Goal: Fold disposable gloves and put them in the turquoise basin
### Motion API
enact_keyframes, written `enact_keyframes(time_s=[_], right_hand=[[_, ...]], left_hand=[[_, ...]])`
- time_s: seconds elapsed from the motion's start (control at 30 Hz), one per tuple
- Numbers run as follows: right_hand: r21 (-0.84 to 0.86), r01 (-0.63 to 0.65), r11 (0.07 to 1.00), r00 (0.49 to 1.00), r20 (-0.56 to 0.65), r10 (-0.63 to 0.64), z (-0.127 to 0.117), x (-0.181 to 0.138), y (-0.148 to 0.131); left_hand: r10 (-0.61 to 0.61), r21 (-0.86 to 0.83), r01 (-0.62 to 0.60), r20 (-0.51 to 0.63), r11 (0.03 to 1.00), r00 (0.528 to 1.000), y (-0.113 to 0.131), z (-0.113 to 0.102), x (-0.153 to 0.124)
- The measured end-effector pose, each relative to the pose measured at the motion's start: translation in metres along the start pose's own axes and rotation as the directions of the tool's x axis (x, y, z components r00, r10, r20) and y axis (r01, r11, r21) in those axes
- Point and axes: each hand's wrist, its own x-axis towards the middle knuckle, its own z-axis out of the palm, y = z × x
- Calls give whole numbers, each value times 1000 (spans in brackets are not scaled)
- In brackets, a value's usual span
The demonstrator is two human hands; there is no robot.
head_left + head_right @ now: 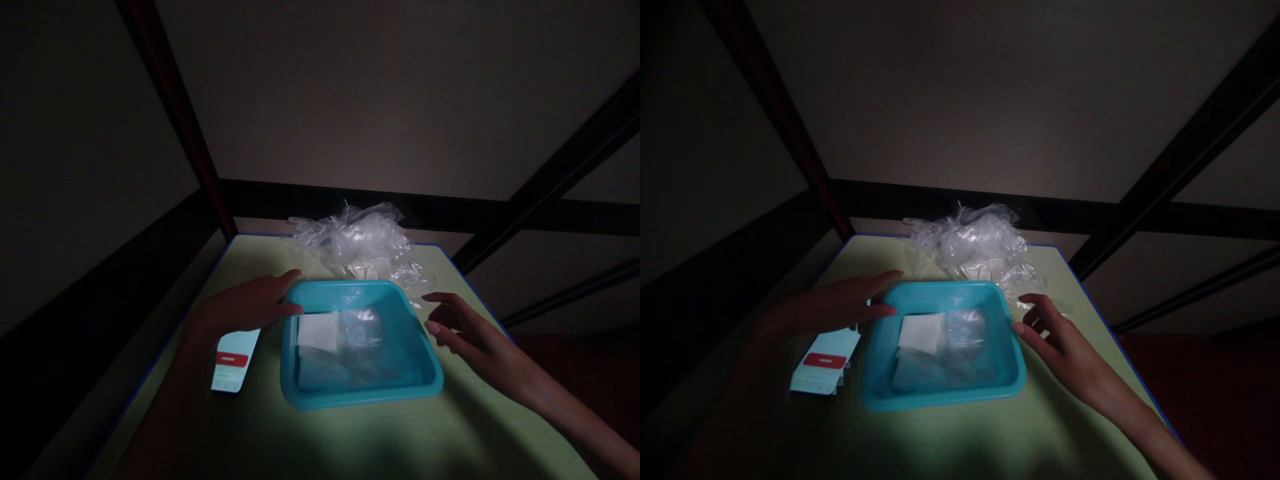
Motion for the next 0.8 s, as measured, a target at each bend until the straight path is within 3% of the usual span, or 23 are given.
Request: enact_keyframes(time_s=[0.13, 0.23, 0.3, 0.47, 0.57, 0.67, 0.8], right_hand=[[166, -157, 973, 969, 214, 120, 5, -7, -1], [216, -221, 951, 942, 299, 151, 9, -10, 0], [247, -211, 946, 944, 304, 131, 12, -12, 2], [337, -147, 930, 969, 236, 68, 18, -10, -6], [429, -122, 895, 987, 150, 63, 19, 5, -25], [570, -84, 818, 992, 123, 16, 25, 32, -48], [691, -100, 716, 994, 103, 39, 48, 78, -73]], left_hand=[[-99, -86, 99, 3, 991, 995, -3, 12, -10], [-116, -205, 119, 27, 972, 993, 1, 23, -17], [-124, -242, 118, -11, 963, 992, 5, 31, -21], [-153, -205, 101, -259, 974, 954, 5, 39, -21], [-151, -274, 43, -385, 961, 911, -2, 24, -17], [-175, -383, -10, -444, 924, 879, -13, -7, -11], [-305, -360, 98, -580, 928, 755, -32, -45, -2]])
